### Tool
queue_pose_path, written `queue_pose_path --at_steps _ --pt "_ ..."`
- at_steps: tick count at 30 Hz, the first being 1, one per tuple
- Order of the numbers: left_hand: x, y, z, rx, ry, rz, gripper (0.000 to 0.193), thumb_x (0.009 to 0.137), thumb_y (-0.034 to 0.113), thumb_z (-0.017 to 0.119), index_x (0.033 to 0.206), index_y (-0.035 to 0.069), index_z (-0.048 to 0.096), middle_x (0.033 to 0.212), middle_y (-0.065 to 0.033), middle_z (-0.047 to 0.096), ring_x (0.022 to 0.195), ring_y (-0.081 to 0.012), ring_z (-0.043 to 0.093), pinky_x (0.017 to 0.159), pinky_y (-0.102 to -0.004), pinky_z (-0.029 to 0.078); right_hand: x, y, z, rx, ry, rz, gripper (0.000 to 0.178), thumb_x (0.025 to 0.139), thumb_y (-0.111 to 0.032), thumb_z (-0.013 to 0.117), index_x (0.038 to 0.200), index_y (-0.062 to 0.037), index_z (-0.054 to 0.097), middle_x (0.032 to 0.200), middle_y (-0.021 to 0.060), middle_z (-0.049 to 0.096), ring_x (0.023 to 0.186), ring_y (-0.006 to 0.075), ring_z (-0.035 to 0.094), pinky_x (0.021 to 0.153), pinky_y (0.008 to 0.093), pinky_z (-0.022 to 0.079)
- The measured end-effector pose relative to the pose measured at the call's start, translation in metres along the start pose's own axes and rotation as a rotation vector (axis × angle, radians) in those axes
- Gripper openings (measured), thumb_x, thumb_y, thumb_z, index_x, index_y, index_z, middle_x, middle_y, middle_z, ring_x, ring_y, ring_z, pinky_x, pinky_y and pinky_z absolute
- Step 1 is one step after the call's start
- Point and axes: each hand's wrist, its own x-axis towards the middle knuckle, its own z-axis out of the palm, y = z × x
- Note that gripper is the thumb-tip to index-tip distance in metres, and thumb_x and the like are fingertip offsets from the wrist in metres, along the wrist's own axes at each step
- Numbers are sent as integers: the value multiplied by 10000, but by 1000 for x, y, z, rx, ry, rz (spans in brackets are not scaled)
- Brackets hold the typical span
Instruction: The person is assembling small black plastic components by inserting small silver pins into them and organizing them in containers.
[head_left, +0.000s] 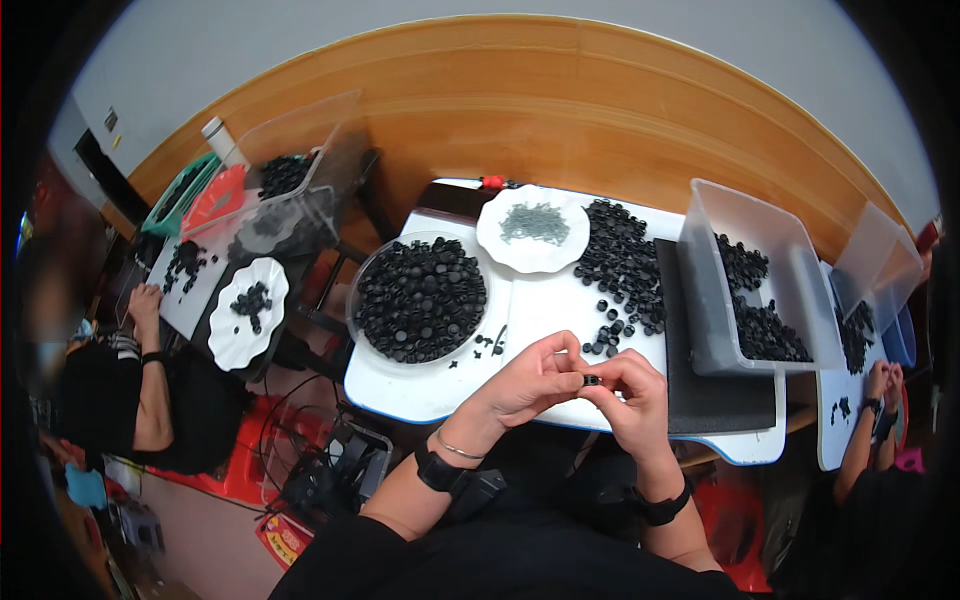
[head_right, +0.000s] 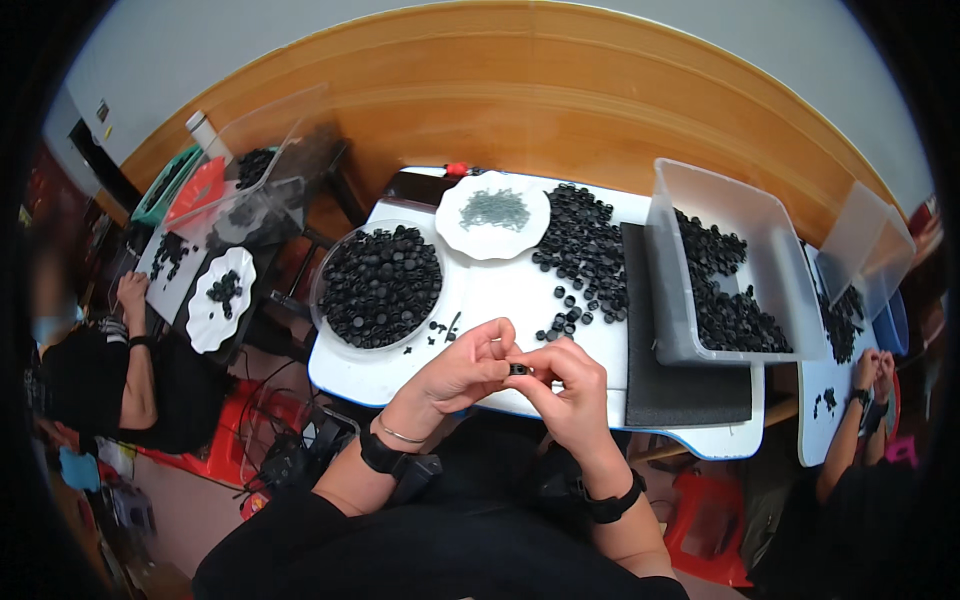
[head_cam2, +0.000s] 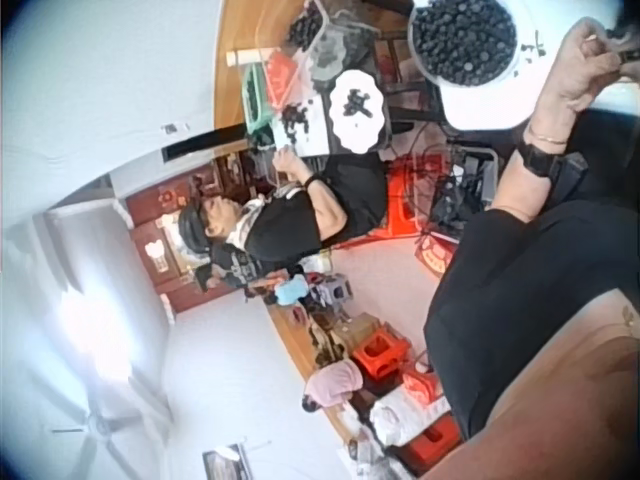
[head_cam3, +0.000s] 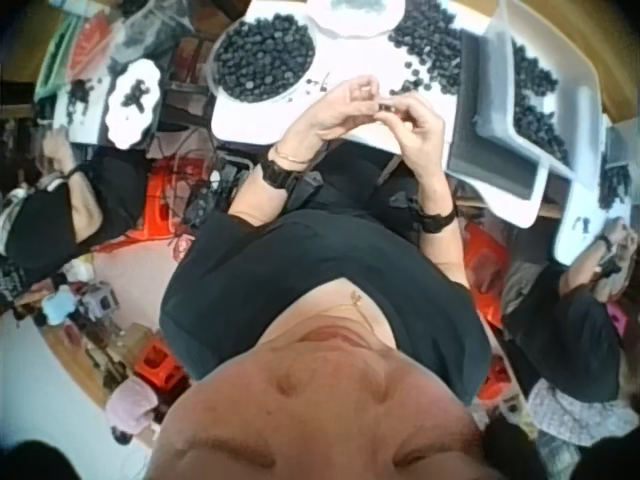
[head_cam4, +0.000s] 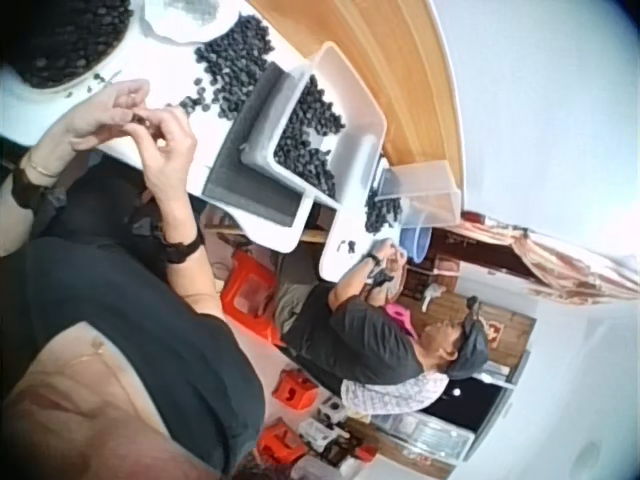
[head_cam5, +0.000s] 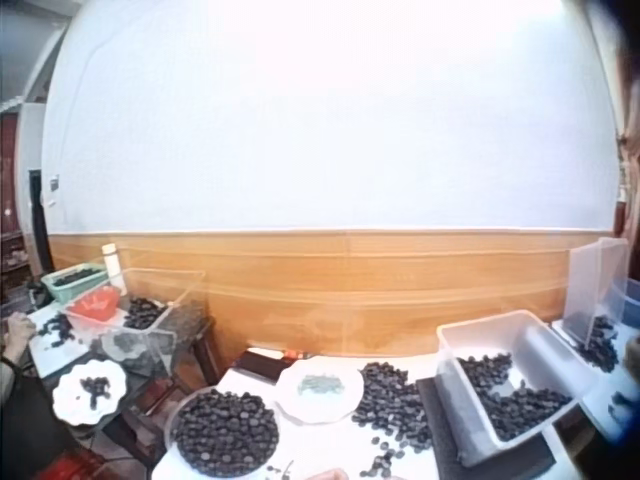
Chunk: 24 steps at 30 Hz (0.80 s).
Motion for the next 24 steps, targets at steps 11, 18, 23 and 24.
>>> queue_pose_path --at_steps 11,18,23,24 --pt "-8 7 -15 -28 0 -36 280 799 24 651 995 67 456 899 -75 616 831 -123 599 745 -226 495 1 12 12 -75 -22 22 251 683 -51 721 926 -29 665 699 18 507 572 75 465 506 212 367" --pt "-35 95 -66 987 568 466 139 757 -2 666 853 36 574 839 -39 632 719 -87 591 655 -198 483 8 47 -1 21 131 140 162 798 13 595 954 5 639 764 29 530 590 68 530 536 176 438" --pt "-58 147 -121 1723 1047 574 118 703 50 699 758 -8 612 699 -97 618 628 -180 600 610 -283 485 8 90 -21 -151 238 122 87 804 -5 603 870 8 658 730 28 538 549 60 514 495 181 390" --pt "-56 152 -132 1869 1034 554 124 687 59 696 742 -10 609 696 -128 605 661 -242 605 627 -322 485 7 97 -25 -175 278 124 83 803 -6 605 864 7 659 726 27 538 544 58 508 494 182 387"
